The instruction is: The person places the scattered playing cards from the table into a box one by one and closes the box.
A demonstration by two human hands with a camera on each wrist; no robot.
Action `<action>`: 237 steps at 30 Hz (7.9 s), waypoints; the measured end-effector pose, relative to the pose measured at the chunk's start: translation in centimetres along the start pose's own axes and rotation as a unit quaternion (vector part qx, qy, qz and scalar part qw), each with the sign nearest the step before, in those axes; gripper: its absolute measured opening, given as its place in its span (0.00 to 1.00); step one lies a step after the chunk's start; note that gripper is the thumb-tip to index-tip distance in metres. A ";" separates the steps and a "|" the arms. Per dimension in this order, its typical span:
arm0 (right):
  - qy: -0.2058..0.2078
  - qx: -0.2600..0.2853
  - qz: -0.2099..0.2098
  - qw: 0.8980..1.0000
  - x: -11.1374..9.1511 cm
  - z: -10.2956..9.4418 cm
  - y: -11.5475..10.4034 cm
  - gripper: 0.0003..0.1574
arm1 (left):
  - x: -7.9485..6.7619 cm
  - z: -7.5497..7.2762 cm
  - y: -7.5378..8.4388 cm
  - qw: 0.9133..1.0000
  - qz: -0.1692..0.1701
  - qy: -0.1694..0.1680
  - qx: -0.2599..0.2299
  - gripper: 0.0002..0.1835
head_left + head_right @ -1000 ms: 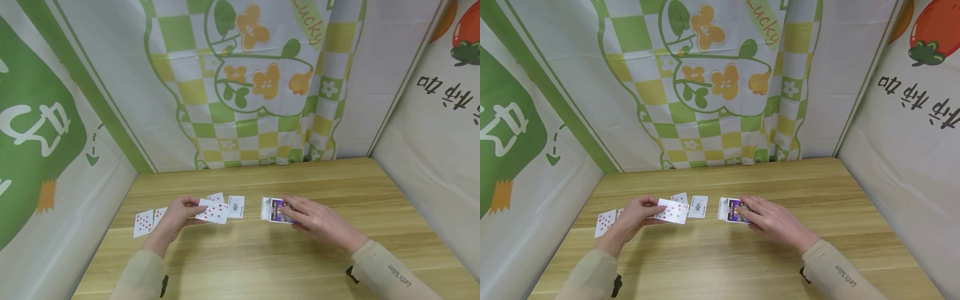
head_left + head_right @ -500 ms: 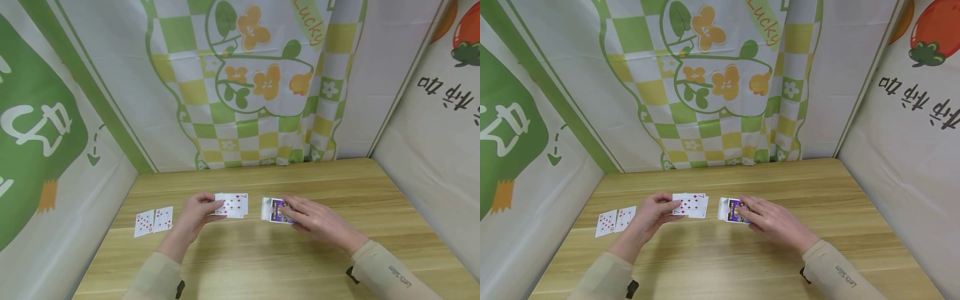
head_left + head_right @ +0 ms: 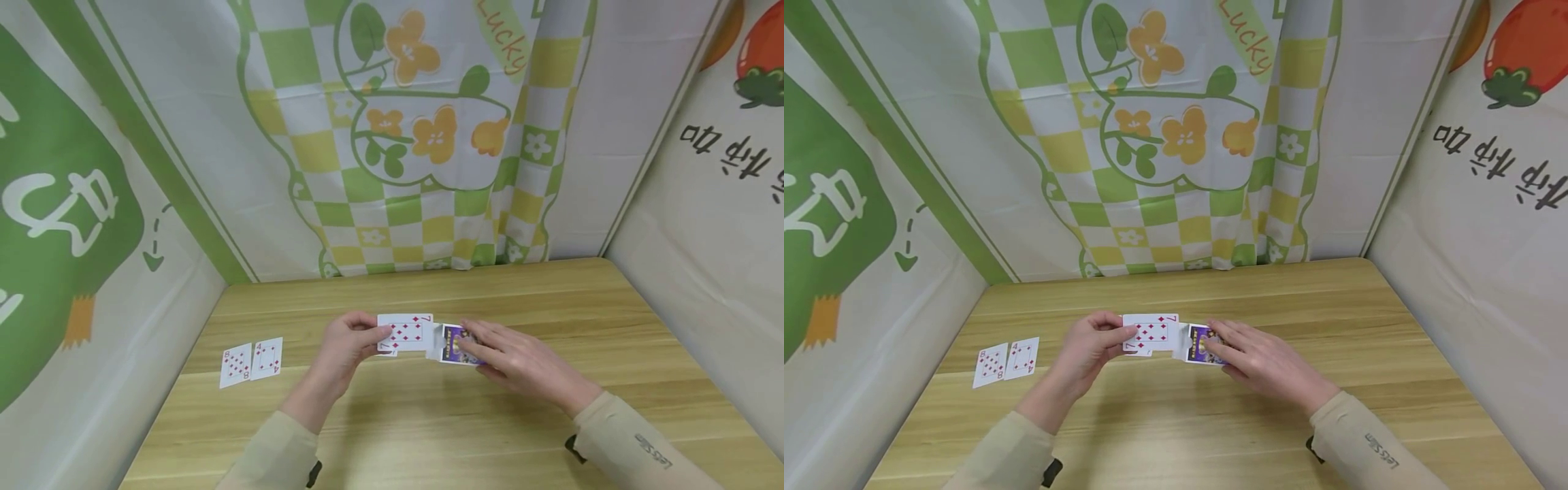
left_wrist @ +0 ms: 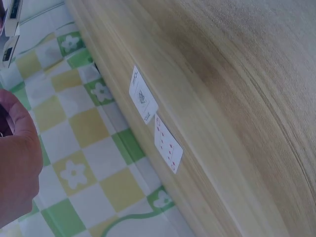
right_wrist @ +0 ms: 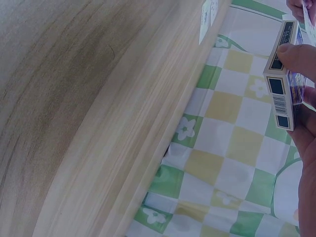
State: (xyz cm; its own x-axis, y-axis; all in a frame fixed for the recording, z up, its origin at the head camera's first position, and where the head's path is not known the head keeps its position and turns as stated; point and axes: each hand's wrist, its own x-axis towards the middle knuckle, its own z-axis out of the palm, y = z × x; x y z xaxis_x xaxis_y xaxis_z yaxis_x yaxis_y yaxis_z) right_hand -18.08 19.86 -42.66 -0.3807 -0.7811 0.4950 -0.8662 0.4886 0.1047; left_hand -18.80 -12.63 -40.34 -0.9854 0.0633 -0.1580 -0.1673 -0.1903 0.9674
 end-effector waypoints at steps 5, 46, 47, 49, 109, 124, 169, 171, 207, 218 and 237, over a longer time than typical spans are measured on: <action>0.004 0.000 0.001 1.000 0.1 0.0 0.0 0.41 | 0.1 0.7 -0.4 1.000 0.007 -0.001 0.007 0.08; 0.036 0.014 -0.032 0.999 -0.3 0.2 0.3 0.26 | -0.2 1.7 -1.2 0.993 -0.003 -0.040 0.108 0.10; 0.036 0.014 -0.032 0.999 -0.3 0.2 0.3 0.25 | -0.1 1.7 -1.3 0.993 -0.004 -0.042 0.108 0.10; 0.034 0.016 -0.028 0.999 -0.3 0.1 0.3 0.25 | -0.2 1.7 -1.3 0.993 -0.002 -0.047 0.108 0.10; 0.005 0.009 0.002 1.000 -0.2 -0.1 0.1 0.40 | -2.4 3.9 -2.0 0.911 0.188 -0.108 0.352 0.16; 0.015 0.012 -0.001 1.000 -0.3 0.2 0.1 0.40 | -2.4 4.2 -2.9 0.784 0.344 -0.125 0.501 0.15; 0.003 0.008 0.001 1.000 -0.5 0.1 0.2 0.41 | 4.8 -2.6 -4.5 0.763 0.191 -0.083 0.612 0.33; 0.004 0.008 0.001 1.000 -0.5 0.1 0.2 0.41 | 5.1 -2.6 -4.7 0.757 0.187 -0.091 0.619 0.34; 0.019 0.010 -0.010 1.000 -0.6 0.3 0.3 0.35 | 5.4 -4.3 -7.8 0.645 0.234 -0.164 0.709 0.27; 0.018 0.009 -0.009 1.000 -0.6 0.3 0.3 0.33 | 5.4 -4.2 -7.6 0.690 0.201 -0.173 0.673 0.22; 0.010 0.010 -0.006 1.000 -0.5 0.3 0.2 0.41 | 4.6 -2.3 -5.6 0.733 0.097 -0.165 0.653 0.46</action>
State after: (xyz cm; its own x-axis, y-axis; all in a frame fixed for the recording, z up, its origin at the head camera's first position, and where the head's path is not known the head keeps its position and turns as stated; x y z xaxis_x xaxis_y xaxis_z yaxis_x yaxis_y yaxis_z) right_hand -18.15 20.23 -43.20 -0.3638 -0.7785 0.5114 -0.8768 0.4716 0.0942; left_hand -22.45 -13.51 -46.97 -0.8895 0.4333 -0.1450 0.3592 0.8592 0.3643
